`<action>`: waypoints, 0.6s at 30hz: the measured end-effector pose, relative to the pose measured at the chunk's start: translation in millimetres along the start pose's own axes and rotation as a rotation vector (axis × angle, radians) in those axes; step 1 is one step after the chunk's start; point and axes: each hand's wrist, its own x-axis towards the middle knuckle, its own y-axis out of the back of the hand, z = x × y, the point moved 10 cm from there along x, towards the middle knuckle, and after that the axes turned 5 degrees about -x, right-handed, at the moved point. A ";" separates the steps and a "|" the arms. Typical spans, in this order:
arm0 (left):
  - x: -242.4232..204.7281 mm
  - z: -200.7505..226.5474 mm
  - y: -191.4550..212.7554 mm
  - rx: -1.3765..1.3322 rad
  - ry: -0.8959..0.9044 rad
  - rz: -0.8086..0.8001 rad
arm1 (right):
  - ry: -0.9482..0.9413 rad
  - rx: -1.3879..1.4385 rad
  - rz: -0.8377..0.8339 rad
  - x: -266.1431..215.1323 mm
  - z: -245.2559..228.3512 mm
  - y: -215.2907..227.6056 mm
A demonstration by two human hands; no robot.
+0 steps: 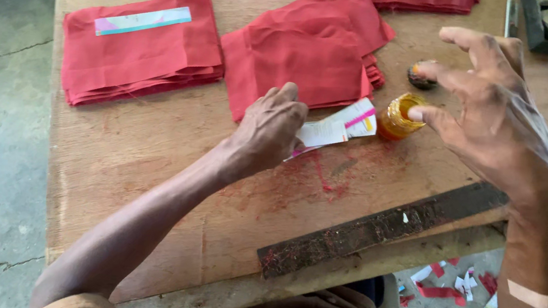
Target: The person applies adhesive from a small jar to paper labels using a finger, then carefully aligns and presses these labels onto red fabric pieces on a wooden workshop table.
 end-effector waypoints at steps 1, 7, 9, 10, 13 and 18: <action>-1.1 3.8 3.0 -0.032 -0.014 0.017 | 0.002 -0.060 -0.036 -6.9 2.8 -1.7; -0.8 -0.6 5.6 -0.242 0.099 -0.032 | -0.145 -0.010 -0.261 -29.4 33.4 -32.5; -1.9 4.7 14.3 -0.294 0.027 0.031 | -0.202 0.007 -0.343 -31.1 42.5 -47.3; -2.7 2.3 11.8 -0.278 0.050 0.015 | -0.229 -0.005 -0.383 -30.2 46.3 -55.9; -5.1 2.2 10.1 -0.236 0.044 0.017 | -0.315 0.008 -0.488 -26.5 54.9 -78.5; -12.3 27.4 32.5 -0.241 -0.178 0.219 | -0.267 0.117 -0.507 -12.3 50.2 -99.7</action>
